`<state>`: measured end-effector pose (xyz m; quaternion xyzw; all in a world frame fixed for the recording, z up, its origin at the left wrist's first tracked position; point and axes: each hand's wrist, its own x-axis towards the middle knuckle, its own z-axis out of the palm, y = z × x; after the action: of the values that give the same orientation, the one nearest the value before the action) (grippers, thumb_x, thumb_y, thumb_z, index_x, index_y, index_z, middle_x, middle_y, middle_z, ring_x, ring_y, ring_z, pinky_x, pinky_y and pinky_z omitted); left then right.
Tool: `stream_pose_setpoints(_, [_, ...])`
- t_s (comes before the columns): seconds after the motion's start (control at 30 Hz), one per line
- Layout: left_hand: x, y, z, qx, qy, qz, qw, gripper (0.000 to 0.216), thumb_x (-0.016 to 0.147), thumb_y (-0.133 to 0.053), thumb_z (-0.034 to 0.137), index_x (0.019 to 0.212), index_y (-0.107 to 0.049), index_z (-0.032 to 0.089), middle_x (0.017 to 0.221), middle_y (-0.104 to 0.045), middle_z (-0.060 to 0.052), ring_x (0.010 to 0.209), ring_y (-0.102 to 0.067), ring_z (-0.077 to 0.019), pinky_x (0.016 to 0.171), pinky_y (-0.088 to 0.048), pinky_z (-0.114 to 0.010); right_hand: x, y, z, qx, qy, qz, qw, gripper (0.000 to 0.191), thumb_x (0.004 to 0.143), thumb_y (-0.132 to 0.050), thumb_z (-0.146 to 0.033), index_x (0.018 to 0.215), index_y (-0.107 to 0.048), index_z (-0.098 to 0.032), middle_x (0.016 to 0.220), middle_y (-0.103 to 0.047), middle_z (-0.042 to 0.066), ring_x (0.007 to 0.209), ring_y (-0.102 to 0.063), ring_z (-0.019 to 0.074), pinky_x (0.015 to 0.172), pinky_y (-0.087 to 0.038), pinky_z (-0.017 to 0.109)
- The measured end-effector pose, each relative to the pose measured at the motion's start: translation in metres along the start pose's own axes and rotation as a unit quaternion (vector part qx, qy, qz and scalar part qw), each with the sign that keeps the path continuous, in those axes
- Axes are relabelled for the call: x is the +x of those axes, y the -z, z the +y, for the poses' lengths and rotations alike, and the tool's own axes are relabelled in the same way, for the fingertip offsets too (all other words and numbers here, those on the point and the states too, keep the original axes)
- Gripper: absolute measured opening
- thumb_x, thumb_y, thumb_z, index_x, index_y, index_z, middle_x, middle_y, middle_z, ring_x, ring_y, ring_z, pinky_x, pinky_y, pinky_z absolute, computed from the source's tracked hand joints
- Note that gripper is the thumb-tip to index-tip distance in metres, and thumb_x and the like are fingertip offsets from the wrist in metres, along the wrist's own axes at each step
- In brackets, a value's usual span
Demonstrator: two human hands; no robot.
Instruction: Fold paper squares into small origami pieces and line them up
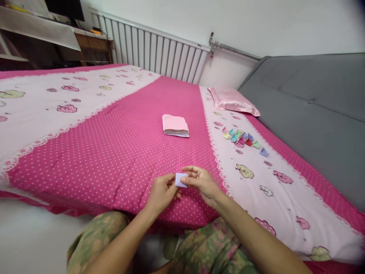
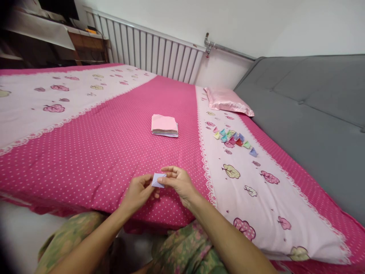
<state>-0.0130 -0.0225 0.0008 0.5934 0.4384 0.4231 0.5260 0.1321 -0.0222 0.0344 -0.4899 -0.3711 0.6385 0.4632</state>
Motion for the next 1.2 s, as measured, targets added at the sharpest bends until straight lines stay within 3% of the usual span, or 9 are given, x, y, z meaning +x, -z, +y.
stream_pose_setpoints(0.1, [0.001, -0.001, 0.005, -0.093, 0.033, -0.050, 0.994, 0.027, 0.078, -0.049, 0.033, 0.083, -0.065, 0.011, 0.054, -0.062, -0.002, 0.044, -0.058, -0.0114, 0.045, -0.045, -0.021, 0.002, 0.003, -0.001, 0.000, 0.020, 0.015, 1.000, 0.043, 0.048, -0.079, -0.020, 0.086, -0.059, -0.014, 0.068, -0.064, 0.000, 0.063, -0.060, 0.0113, 0.065, -0.046, 0.025])
stream_pose_setpoints(0.23, [0.000, 0.001, 0.011, -0.147, 0.036, -0.065, 0.986, 0.029, 0.079, -0.048, 0.032, 0.092, -0.064, 0.010, 0.059, -0.064, -0.004, 0.052, -0.061, -0.0133, 0.055, -0.048, -0.024, 0.004, 0.007, -0.002, -0.025, 0.056, 0.038, 0.997, 0.042, 0.050, -0.078, -0.019, 0.087, -0.059, -0.014, 0.067, -0.062, -0.002, 0.061, -0.060, 0.0106, 0.062, -0.046, 0.024])
stream_pose_setpoints(0.43, [0.002, -0.001, 0.009, -0.118, 0.051, -0.033, 0.991, 0.021, 0.067, -0.065, 0.030, 0.077, -0.064, 0.011, 0.062, -0.064, -0.003, 0.051, -0.057, -0.0109, 0.050, -0.044, -0.022, 0.003, 0.007, -0.002, -0.057, 0.078, 0.026, 0.995, 0.040, 0.050, -0.078, -0.020, 0.086, -0.060, -0.014, 0.066, -0.062, -0.002, 0.063, -0.060, 0.0114, 0.063, -0.047, 0.025])
stream_pose_setpoints(0.63, [0.003, 0.001, 0.005, -0.109, 0.039, -0.030, 0.993, 0.022, 0.069, -0.063, 0.033, 0.066, -0.059, 0.012, 0.052, -0.061, -0.001, 0.045, -0.054, -0.0081, 0.047, -0.042, -0.020, 0.002, 0.003, -0.002, -0.099, 0.112, 0.001, 0.989, 0.023, 0.059, -0.074, -0.027, 0.078, -0.067, -0.015, 0.072, -0.067, 0.002, 0.067, -0.061, 0.0121, 0.066, -0.047, 0.025])
stream_pose_setpoints(0.93, [0.001, -0.001, 0.009, -0.104, 0.027, -0.036, 0.994, 0.025, 0.070, -0.062, 0.035, 0.061, -0.054, 0.013, 0.050, -0.060, 0.000, 0.043, -0.054, -0.0083, 0.046, -0.043, -0.020, 0.000, 0.000, -0.006, -0.131, 0.144, 0.030, 0.980, 0.014, 0.062, -0.071, -0.027, 0.064, -0.067, -0.014, 0.060, -0.065, 0.001, 0.055, -0.056, 0.0099, 0.055, -0.043, 0.022])
stream_pose_setpoints(1.07, [0.001, -0.002, 0.008, -0.122, 0.034, -0.021, 0.992, 0.024, 0.069, -0.064, 0.034, 0.061, -0.053, 0.014, 0.051, -0.061, 0.000, 0.043, -0.054, -0.0084, 0.046, -0.042, -0.020, 0.001, -0.001, -0.004, -0.132, 0.142, 0.026, 0.981, 0.016, 0.064, -0.070, -0.029, 0.067, -0.068, -0.014, 0.066, -0.067, 0.003, 0.060, -0.059, 0.0117, 0.060, -0.046, 0.023])
stream_pose_setpoints(1.2, [0.003, 0.000, 0.007, -0.147, 0.040, 0.008, 0.988, 0.023, 0.070, -0.063, 0.033, 0.062, -0.054, 0.013, 0.053, -0.062, -0.001, 0.046, -0.055, -0.0083, 0.049, -0.043, -0.020, 0.003, 0.003, -0.001, -0.133, 0.159, 0.003, 0.978, 0.029, 0.061, -0.072, -0.028, 0.087, -0.066, -0.017, 0.079, -0.068, 0.003, 0.070, -0.061, 0.0137, 0.067, -0.048, 0.026])
